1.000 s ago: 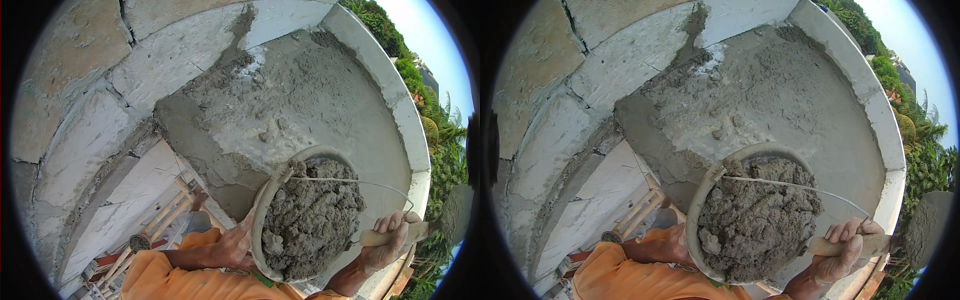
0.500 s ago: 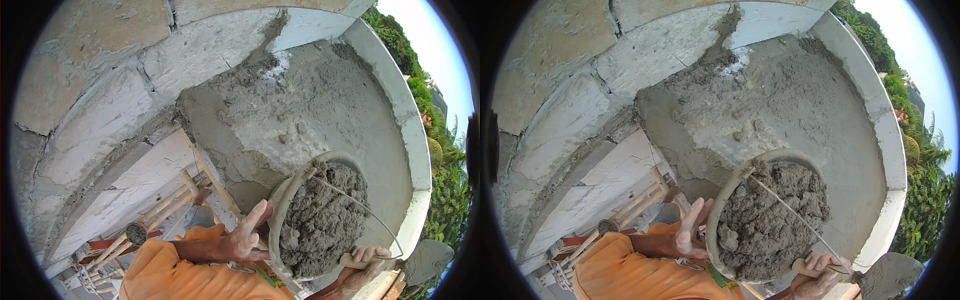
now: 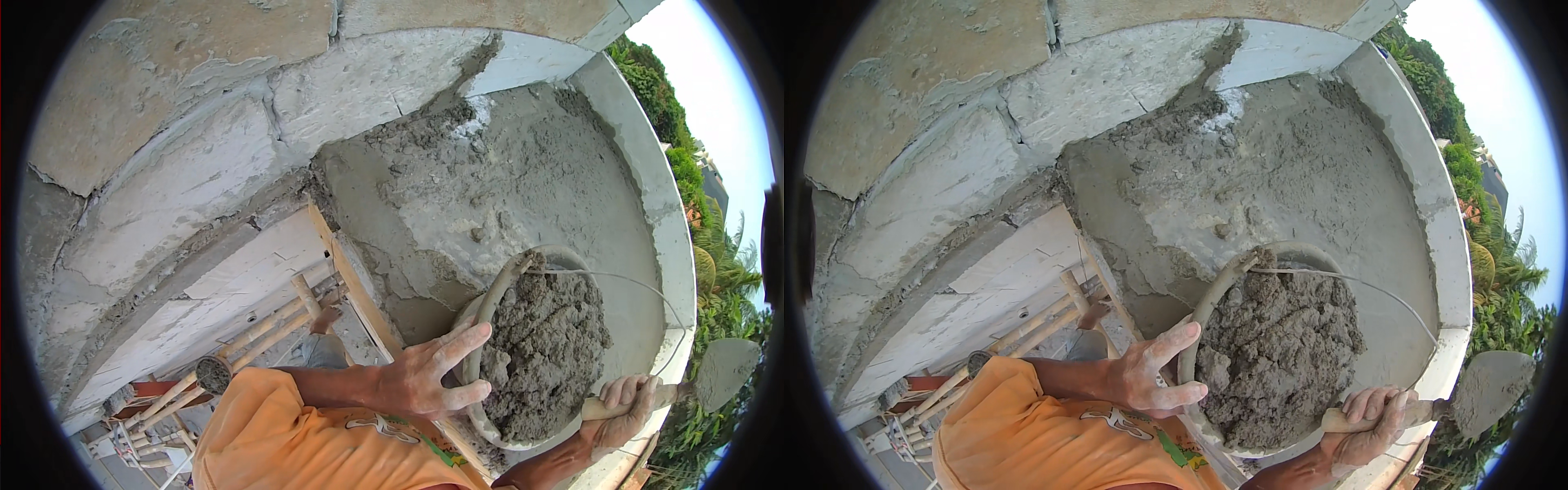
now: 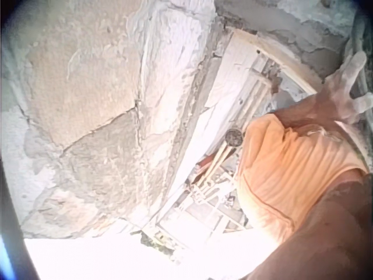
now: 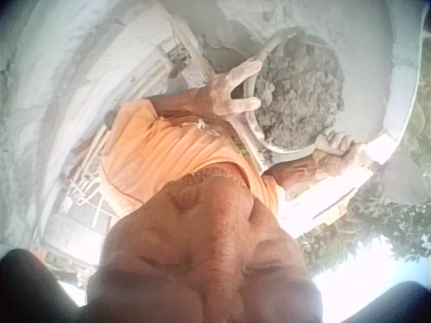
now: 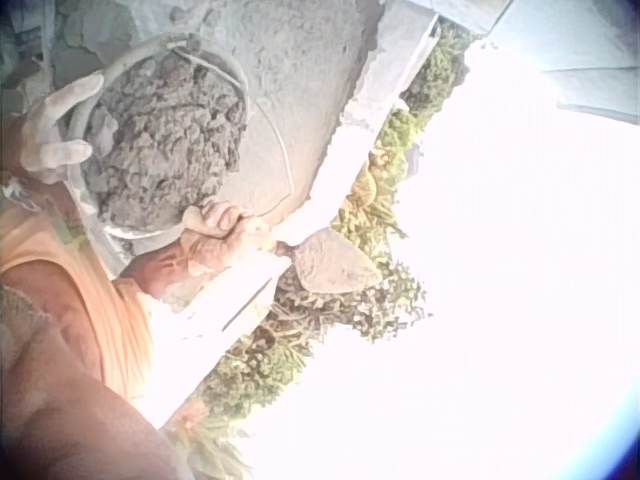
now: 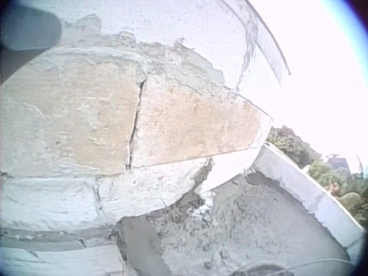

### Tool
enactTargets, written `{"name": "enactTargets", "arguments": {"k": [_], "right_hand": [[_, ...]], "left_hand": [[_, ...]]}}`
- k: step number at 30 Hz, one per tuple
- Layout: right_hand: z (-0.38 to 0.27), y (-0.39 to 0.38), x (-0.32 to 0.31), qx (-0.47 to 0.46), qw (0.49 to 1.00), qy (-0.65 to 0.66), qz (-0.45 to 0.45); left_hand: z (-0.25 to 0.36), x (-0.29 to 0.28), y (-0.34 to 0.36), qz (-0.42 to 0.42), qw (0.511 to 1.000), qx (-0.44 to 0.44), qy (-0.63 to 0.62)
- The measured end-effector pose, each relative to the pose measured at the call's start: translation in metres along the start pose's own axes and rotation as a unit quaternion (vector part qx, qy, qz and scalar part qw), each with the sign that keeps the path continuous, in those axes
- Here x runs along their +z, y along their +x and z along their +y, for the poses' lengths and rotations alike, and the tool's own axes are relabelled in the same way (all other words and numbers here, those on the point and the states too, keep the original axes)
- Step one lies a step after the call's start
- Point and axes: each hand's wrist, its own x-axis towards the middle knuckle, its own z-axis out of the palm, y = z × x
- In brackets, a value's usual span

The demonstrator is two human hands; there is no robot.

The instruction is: The person uses a wooden float and a trowel to apply and smooth cement mortar onto the top of a wall, occasionally pouring more mortar from a bucket.

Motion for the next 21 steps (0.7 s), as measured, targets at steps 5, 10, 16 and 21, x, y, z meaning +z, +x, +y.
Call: {"name": "enactTargets", "arguments": {"k": [5,10,16,21], "right_hand": [[-0.017,0.033,0.072,-0.007,0.995,-0.074,-0.063],[0.007,0.102,0.173,0.063,0.951,-0.249,-0.173],[0.068,0.180,0.224,0.062,0.918,-0.291,-0.262],[0.075,0.173,0.226,0.088,0.917,-0.298,-0.249]], "left_hand": [[-0.015,-0.011,0.035,0.064,0.995,-0.061,-0.039],[-0.063,-0.027,0.068,0.127,0.982,-0.142,0.011],[-0.122,-0.033,0.105,0.088,0.945,-0.309,0.062],[-0.123,-0.048,0.101,0.053,0.945,-0.276,0.168]]}}
